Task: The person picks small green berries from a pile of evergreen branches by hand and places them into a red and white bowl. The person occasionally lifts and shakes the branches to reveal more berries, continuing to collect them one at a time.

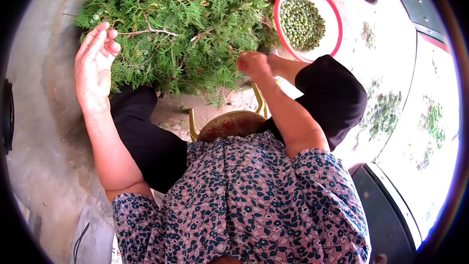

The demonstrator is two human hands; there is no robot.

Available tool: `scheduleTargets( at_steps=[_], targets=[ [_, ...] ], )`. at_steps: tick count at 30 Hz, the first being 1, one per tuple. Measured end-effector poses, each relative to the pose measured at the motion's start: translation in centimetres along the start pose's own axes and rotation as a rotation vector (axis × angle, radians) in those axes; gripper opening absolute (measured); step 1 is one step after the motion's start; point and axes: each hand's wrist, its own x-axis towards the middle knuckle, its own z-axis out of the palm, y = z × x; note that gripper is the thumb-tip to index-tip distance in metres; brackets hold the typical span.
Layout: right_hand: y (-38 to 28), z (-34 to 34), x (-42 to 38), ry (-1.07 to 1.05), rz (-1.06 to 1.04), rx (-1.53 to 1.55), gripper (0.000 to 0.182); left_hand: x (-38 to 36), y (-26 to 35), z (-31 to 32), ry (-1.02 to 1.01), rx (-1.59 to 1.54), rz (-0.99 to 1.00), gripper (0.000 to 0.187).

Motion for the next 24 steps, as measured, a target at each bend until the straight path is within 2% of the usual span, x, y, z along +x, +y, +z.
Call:
scheduleTargets(
  at_steps=[1,3,5,7,8,9,11,13,15,17,19,23,24],
  targets=[
    [0.9,6.8,-4.1,0.050,-0.177,-0.161,0.020,0.1,0.1,-0.2,0.023,-0.062,-0.009,0.022],
    [2.1,11.9,-4.3,0.043,-0.227,-0.139,0.021,0.1,0.3,-0.3,0.056,-0.066,0.006,0.021],
    [2.5,15.0,-3.4,0.129,-0.436,-0.292,0.020,0.0,0.4,-0.4,0.078,-0.094,-0.008,0.020],
    [2.2,17.3,-2.1,0.173,-0.751,-0.522,0.022,0.6,0.5,-0.6,0.093,-0.115,-0.013,0.019],
    [1.7,17.9,-1.8,0.243,-0.588,-0.402,0.021,0.5,0.5,-0.5,0.096,-0.118,-0.005,0.019],
    [1.3,18.3,-1.2,0.241,-0.596,-0.404,0.021,0.4,0.5,-0.4,0.099,-0.121,-0.004,0.019],
    [0.6,18.9,0.1,0.236,-0.035,0.017,0.021,0.5,0.2,-0.1,0.110,-0.120,0.004,0.017],
    [0.5,19.2,0.1,0.212,-0.076,-0.033,0.022,0.5,0.1,0.0,0.120,-0.123,0.002,0.015],
    [0.9,19.6,-0.6,0.221,-0.101,-0.212,0.025,1.1,0.1,-0.2,0.133,-0.131,-0.029,0.014],
    [1.3,18.9,-0.6,0.202,-0.118,-0.199,0.025,1.1,0.0,-0.6,0.109,-0.154,-0.017,0.014],
    [1.4,17.6,-0.7,-0.012,-0.169,-0.068,0.026,1.1,0.1,-0.7,0.116,-0.156,-0.044,0.018],
    [1.0,16.6,-0.7,-0.051,-0.205,-0.216,0.027,1.1,-0.3,-1.3,0.152,-0.207,-0.020,0.013],
    [0.9,16.7,-0.5,0.010,-0.195,-0.178,0.029,1.1,-0.5,-1.6,0.160,-0.221,-0.005,0.014]
  ],
)
